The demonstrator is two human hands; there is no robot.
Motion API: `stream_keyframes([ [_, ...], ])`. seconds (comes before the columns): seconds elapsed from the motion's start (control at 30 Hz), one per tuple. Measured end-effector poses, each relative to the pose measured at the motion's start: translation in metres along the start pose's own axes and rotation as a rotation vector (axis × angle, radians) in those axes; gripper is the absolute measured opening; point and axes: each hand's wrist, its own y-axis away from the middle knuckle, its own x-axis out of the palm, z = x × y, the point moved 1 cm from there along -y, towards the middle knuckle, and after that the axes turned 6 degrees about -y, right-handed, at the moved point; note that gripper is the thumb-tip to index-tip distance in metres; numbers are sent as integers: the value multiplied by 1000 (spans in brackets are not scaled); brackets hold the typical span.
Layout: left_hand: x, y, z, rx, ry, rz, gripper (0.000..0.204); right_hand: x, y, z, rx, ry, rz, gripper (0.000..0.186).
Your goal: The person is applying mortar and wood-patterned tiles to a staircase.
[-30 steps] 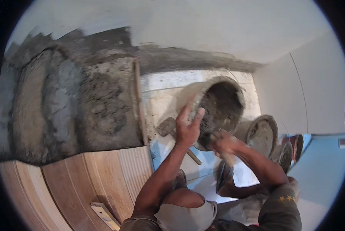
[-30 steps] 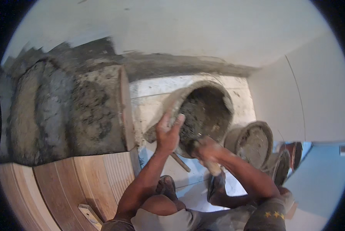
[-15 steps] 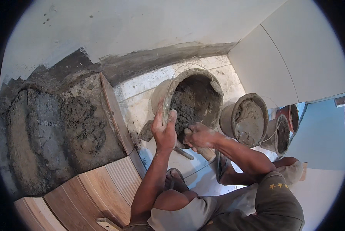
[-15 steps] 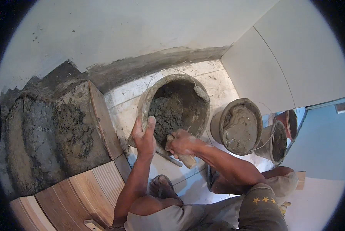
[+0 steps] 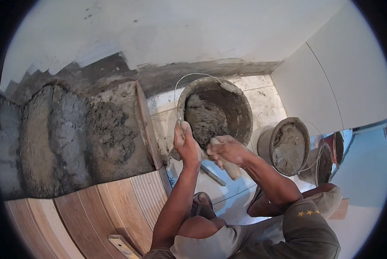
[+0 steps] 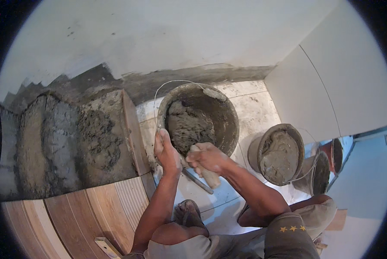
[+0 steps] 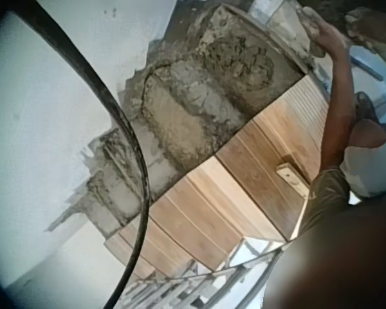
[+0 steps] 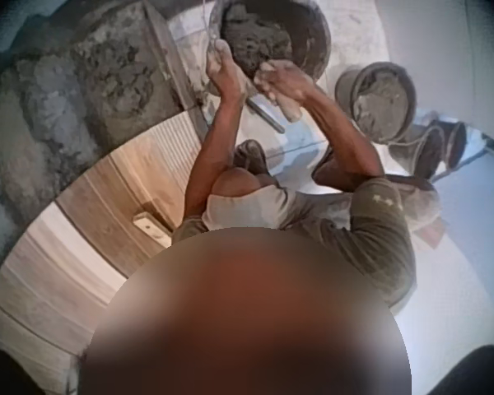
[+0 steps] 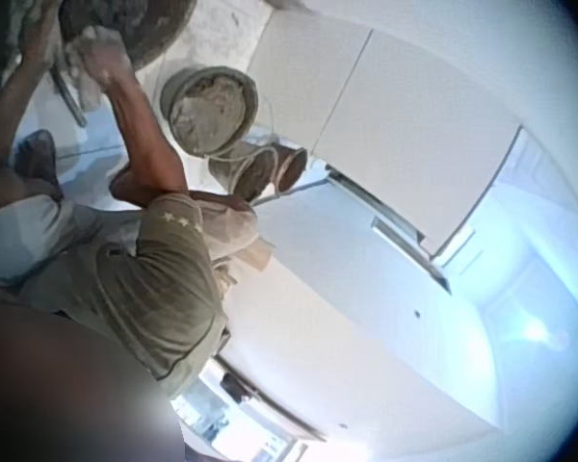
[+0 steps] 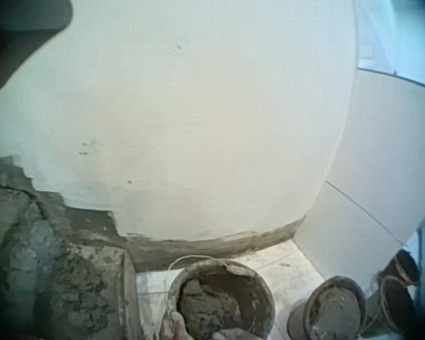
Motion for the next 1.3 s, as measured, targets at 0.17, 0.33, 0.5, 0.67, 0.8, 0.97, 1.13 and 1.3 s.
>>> stream_keyframes([
  [0.17,-3,-14,-3,-96,12,-215,54,-3,24,24,-87,-33,7,13],
  [0.33,-23,-27,19,-113,68,-308,60,11,55,51,-97,62,-120,16],
  [0.5,-2,-23,11,-188,182,-278,60,43,91,93,-146,251,-110,21],
  [0.67,-16,-27,29,-147,157,-255,58,110,64,118,-339,430,96,25],
  [0.8,9,-17,48,152,-118,-176,43,166,-33,127,-767,1207,-130,28],
  [0.97,38,-35,111,-366,1154,-81,45,204,-146,113,-711,1731,-370,39],
  [1.13,7,-26,30,-124,-83,-149,48,192,-113,132,-1046,1659,-338,42],
  [1.3,-16,-27,19,-169,38,-237,47,203,-124,124,-873,1590,-154,44],
])
